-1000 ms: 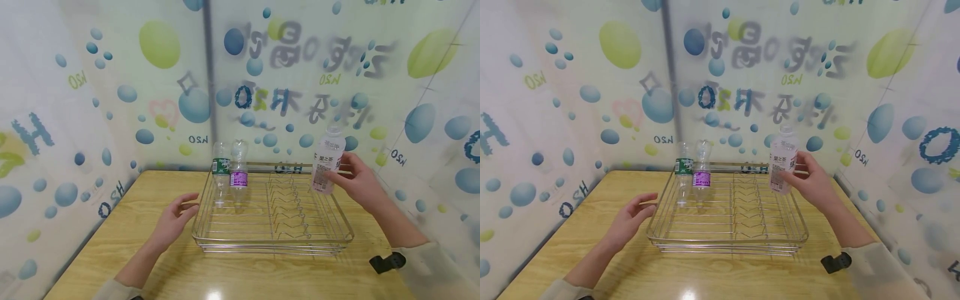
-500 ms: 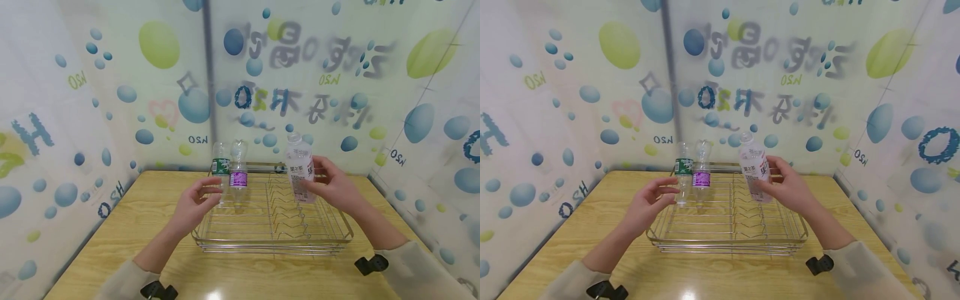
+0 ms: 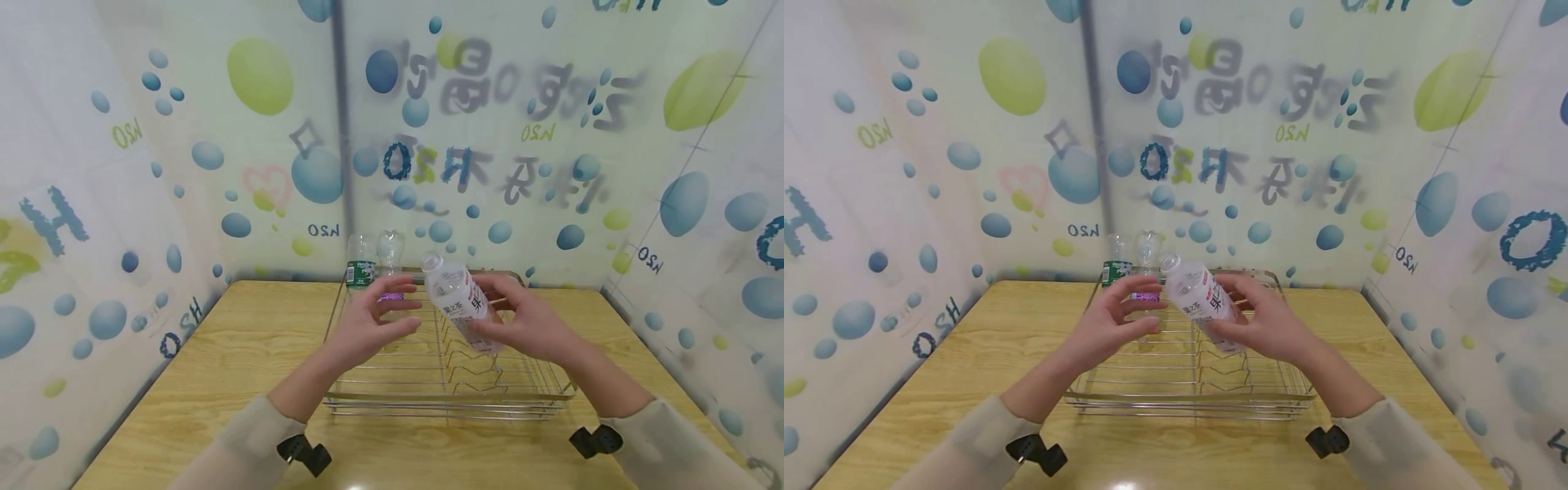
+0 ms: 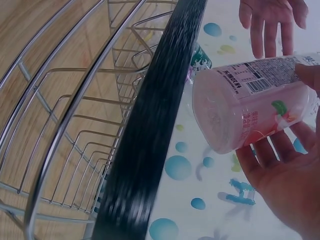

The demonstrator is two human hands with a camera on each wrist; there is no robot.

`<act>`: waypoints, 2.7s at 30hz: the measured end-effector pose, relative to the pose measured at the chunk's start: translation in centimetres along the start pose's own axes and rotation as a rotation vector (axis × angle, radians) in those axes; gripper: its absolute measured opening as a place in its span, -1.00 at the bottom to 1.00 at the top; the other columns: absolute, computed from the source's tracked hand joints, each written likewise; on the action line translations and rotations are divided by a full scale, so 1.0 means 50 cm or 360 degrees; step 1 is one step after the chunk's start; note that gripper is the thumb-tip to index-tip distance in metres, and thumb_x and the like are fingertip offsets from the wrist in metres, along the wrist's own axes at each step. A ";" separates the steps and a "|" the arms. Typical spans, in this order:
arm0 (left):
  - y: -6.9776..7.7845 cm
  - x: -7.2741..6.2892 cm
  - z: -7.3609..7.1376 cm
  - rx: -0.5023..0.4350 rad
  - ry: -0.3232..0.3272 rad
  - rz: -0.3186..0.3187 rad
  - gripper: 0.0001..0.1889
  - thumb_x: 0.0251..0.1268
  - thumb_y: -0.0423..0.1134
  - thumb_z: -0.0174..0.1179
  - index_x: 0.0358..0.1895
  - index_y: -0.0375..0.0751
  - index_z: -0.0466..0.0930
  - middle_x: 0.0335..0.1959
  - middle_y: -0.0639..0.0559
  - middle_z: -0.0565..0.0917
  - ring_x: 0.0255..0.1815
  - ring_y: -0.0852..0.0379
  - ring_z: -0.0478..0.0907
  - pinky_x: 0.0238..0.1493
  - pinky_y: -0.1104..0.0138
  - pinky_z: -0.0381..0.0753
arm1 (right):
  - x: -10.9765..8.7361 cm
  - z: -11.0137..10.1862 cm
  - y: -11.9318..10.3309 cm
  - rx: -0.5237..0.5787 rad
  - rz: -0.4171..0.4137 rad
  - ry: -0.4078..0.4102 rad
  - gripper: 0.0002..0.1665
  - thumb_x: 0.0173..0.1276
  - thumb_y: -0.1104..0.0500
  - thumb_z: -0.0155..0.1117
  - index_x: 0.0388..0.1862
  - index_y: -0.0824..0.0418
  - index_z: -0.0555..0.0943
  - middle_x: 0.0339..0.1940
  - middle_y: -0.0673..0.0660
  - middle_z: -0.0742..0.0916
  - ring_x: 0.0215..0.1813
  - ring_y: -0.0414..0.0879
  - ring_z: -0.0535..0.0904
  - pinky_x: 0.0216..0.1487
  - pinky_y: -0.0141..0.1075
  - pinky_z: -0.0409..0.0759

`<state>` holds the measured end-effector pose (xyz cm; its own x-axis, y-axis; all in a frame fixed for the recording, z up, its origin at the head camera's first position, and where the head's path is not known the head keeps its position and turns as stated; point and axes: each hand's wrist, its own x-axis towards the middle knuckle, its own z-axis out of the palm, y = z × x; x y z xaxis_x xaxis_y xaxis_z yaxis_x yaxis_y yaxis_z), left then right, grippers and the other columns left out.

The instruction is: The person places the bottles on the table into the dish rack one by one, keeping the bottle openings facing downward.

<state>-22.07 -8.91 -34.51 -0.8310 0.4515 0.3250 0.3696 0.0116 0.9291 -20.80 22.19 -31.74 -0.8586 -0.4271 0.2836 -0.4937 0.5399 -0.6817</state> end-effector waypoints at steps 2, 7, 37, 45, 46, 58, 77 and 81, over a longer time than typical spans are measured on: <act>0.005 0.008 0.008 -0.0007 -0.0017 -0.0006 -0.29 0.45 -0.31 0.46 0.58 0.09 0.41 0.51 -0.05 0.54 0.47 -0.14 0.64 0.23 0.07 0.85 | 0.001 0.003 0.000 -0.0010 -0.0028 -0.0040 -0.22 0.48 0.10 0.57 0.60 0.06 0.48 0.36 0.15 0.63 0.25 0.11 0.65 0.20 0.01 0.69; 0.014 0.017 0.020 -0.0088 -0.0077 -0.0039 -0.27 0.41 -0.33 0.49 0.57 0.15 0.42 0.48 -0.03 0.53 0.42 -0.11 0.63 0.14 0.05 0.89 | 0.006 0.012 0.002 -0.0040 -0.0150 -0.0139 -0.20 0.44 0.15 0.61 0.60 0.05 0.52 0.35 0.08 0.69 0.27 0.04 0.62 0.30 0.07 0.70; -0.022 -0.021 -0.037 -0.0246 0.0035 -0.0150 -0.28 0.30 -0.52 0.42 0.47 -0.11 0.34 0.51 -0.18 0.29 0.29 -0.17 0.68 0.12 0.03 0.88 | -0.018 0.001 0.051 0.0061 0.0022 -0.0049 -0.17 0.45 0.09 0.60 0.62 0.09 0.45 0.53 0.22 0.56 0.44 0.31 0.62 0.24 -0.07 0.73; -0.024 -0.026 -0.038 -0.0218 0.0038 -0.0194 -0.26 0.33 -0.48 0.44 0.52 -0.09 0.33 0.55 -0.18 0.31 0.34 -0.17 0.64 0.09 0.13 0.89 | -0.020 -0.006 0.048 0.0131 -0.0011 -0.0005 -0.24 0.48 0.17 0.56 0.58 0.12 0.46 0.49 0.27 0.54 0.37 0.33 0.64 0.06 -0.24 0.80; -0.025 -0.027 -0.038 -0.0211 0.0043 -0.0207 -0.26 0.34 -0.48 0.45 0.52 -0.10 0.34 0.54 -0.19 0.32 0.34 -0.17 0.64 0.10 0.12 0.89 | -0.020 -0.008 0.048 0.0137 -0.0018 0.0000 -0.25 0.49 0.18 0.55 0.57 0.11 0.46 0.49 0.26 0.53 0.37 0.33 0.64 0.04 -0.28 0.79; -0.037 -0.025 -0.036 0.0191 -0.0023 -0.0177 -0.23 0.34 -0.27 0.57 0.57 0.14 0.46 0.54 -0.05 0.53 0.48 -0.19 0.55 0.27 0.09 0.78 | -0.015 -0.006 0.048 0.0138 -0.0192 0.0042 -0.31 0.46 0.29 0.54 0.51 0.14 0.52 0.40 0.16 0.58 0.27 -0.01 0.62 0.21 -0.44 0.72; -0.036 -0.013 0.012 0.0417 0.0017 -0.0245 -0.37 0.32 -0.27 0.57 0.43 0.10 0.57 0.35 -0.02 0.75 0.32 -0.08 0.69 0.45 -0.18 0.66 | 0.036 0.012 -0.010 0.0089 -0.0311 0.0115 -0.18 0.43 0.31 0.57 0.60 0.17 0.47 0.47 0.15 0.60 0.31 0.00 0.61 0.30 -0.46 0.67; -0.041 -0.013 0.015 0.0351 0.0015 -0.0267 -0.36 0.34 -0.29 0.56 0.44 0.03 0.52 0.37 -0.07 0.72 0.34 -0.15 0.69 0.31 -0.03 0.79 | 0.050 0.018 -0.025 0.0152 -0.0306 0.0133 -0.18 0.42 0.33 0.56 0.61 0.18 0.47 0.46 0.16 0.61 0.28 0.05 0.63 0.24 -0.44 0.70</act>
<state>-21.95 -8.56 -36.75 -0.8916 0.4187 0.1723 0.3072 0.2798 0.9096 -22.21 19.79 -30.75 -0.7605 -0.4518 0.4664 -0.6373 0.3816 -0.6695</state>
